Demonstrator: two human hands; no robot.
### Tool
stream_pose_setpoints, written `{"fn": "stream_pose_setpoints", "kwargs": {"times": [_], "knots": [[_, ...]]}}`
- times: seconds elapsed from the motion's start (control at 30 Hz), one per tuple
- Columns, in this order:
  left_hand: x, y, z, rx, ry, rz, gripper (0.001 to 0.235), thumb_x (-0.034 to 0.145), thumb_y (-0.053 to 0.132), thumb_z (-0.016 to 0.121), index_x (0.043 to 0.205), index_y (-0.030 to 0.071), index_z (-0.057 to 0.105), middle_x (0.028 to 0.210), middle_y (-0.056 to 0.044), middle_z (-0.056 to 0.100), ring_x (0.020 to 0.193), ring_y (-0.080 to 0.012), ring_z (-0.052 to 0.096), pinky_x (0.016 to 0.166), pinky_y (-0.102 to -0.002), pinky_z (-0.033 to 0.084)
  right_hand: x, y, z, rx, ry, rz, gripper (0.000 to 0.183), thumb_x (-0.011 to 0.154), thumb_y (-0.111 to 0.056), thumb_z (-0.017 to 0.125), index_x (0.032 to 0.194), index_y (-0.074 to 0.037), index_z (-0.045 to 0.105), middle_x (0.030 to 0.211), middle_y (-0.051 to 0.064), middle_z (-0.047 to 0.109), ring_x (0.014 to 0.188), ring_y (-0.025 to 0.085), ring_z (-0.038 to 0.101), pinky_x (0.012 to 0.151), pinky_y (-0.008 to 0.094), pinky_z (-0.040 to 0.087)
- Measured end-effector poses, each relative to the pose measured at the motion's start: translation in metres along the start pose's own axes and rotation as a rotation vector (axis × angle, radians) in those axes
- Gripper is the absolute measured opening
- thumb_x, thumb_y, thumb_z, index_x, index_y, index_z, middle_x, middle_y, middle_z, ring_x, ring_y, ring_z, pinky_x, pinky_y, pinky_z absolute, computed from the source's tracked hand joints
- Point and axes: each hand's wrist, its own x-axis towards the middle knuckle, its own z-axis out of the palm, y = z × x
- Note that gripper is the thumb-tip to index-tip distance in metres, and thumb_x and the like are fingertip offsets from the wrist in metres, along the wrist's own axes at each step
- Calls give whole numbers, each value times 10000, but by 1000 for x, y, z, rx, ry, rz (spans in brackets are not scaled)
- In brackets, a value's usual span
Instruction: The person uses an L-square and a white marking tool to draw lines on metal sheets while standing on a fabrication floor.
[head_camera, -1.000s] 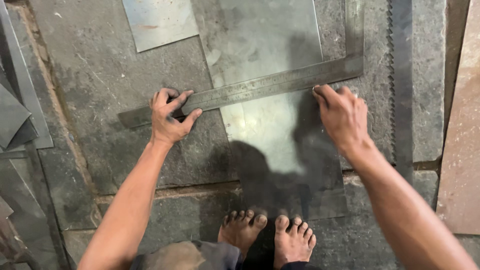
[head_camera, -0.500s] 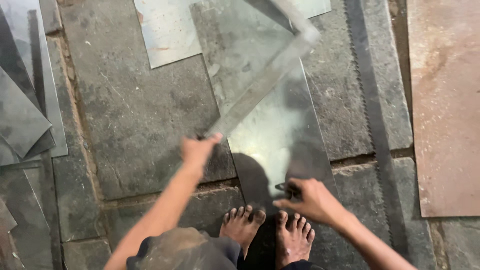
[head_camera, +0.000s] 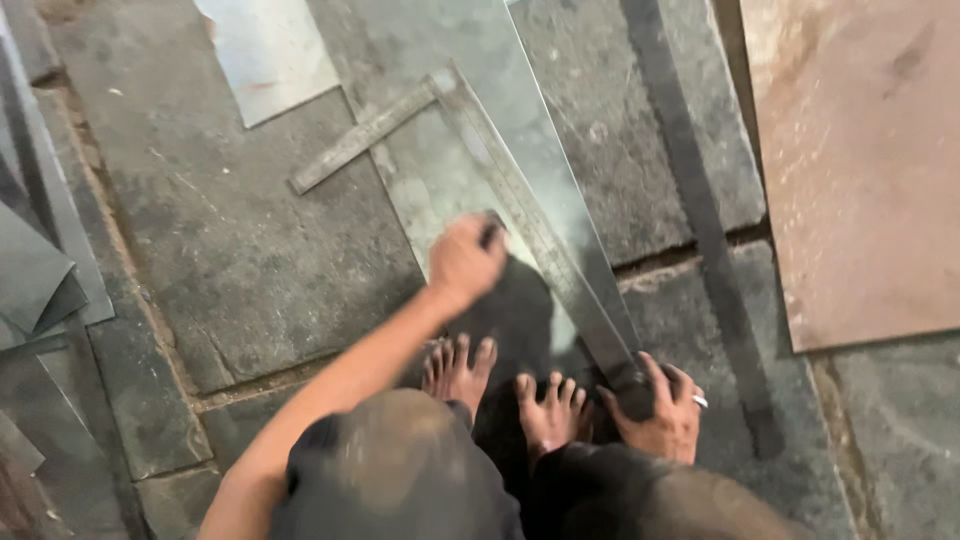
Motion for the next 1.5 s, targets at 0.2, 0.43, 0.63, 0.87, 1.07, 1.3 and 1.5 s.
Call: {"fn": "stream_pose_setpoints", "kwargs": {"times": [0.2,0.43,0.63,0.87,1.07,1.3,1.5], "knots": [[113,-81,-58,395,296,319,332,930,287,734,1251,204,734,1170,-142,574,1109,-380,530,965,-510,412,-79,21,24,-133,177,277,630,756,-301,894,1311,-109,666,1319,235,586,1193,401,581,1001,483,494],[211,-100,-53,266,257,367,359,1046,358,728,1337,151,699,1317,-107,563,1210,-349,498,1076,-501,381,-64,-4,38,-69,202,205,589,747,-234,900,1262,-95,650,1254,179,613,1178,376,593,1011,482,495],[261,-109,-34,369,417,450,364,1090,354,648,1355,106,661,1360,-132,545,1220,-363,477,1075,-524,344,-55,-10,41,-99,182,190,578,774,-223,870,1293,-98,649,1289,170,607,1210,379,578,1050,479,467],[268,-94,-47,289,373,479,482,999,348,669,1392,73,617,1358,-147,542,1255,-377,462,1075,-545,324,-53,-22,53,-173,212,236,641,794,-321,875,1346,-100,636,1316,147,605,1238,357,560,1055,471,425],[273,-89,-35,160,293,480,327,973,108,708,1240,288,767,1346,-83,569,1260,-327,500,1124,-476,355,-60,-8,67,-237,199,259,623,825,-328,867,1369,-145,624,1346,119,606,1220,311,552,1078,461,403],[272,-92,-37,252,328,634,540,903,24,706,1333,344,765,1335,-103,528,1257,-349,460,1122,-507,323,-70,0,67,-213,133,284,619,864,-358,835,1394,-135,605,1378,123,578,1232,331,530,1097,485,370],[286,-119,-30,300,296,675,589,804,95,718,1348,318,762,1385,-217,514,1267,-429,448,1140,-551,309,-67,1,65,-215,126,263,642,831,-363,837,1387,-133,613,1370,160,556,1263,381,505,1136,524,366]]}}
